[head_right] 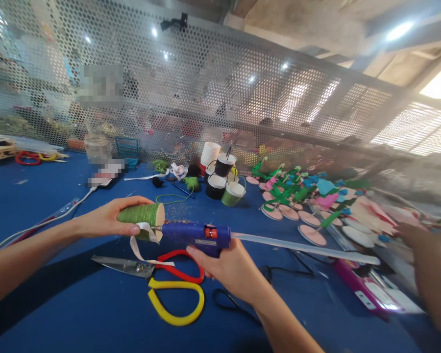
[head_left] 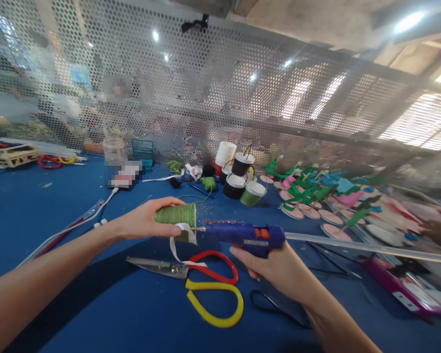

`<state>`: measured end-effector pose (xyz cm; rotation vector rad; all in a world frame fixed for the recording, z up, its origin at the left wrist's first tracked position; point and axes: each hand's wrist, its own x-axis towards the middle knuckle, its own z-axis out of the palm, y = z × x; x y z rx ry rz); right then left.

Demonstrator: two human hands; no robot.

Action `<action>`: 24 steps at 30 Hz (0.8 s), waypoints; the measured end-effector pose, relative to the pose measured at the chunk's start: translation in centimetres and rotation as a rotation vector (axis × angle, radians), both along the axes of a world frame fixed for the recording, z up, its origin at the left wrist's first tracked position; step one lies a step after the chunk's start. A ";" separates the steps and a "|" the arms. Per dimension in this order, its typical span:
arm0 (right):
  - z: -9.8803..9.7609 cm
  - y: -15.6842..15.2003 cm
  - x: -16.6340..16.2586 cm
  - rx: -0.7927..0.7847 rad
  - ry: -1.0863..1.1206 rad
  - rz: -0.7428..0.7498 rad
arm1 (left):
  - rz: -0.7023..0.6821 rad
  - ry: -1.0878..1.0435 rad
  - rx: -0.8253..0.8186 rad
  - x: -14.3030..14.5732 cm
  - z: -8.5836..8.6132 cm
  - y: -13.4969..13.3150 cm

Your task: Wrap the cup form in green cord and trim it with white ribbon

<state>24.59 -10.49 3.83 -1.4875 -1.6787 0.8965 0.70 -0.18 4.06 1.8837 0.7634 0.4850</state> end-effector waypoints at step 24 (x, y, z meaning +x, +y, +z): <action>-2.4 7.0 2.6 -0.074 -0.136 -0.396 | 0.299 -0.489 -0.177 0.7 -1.1 -0.3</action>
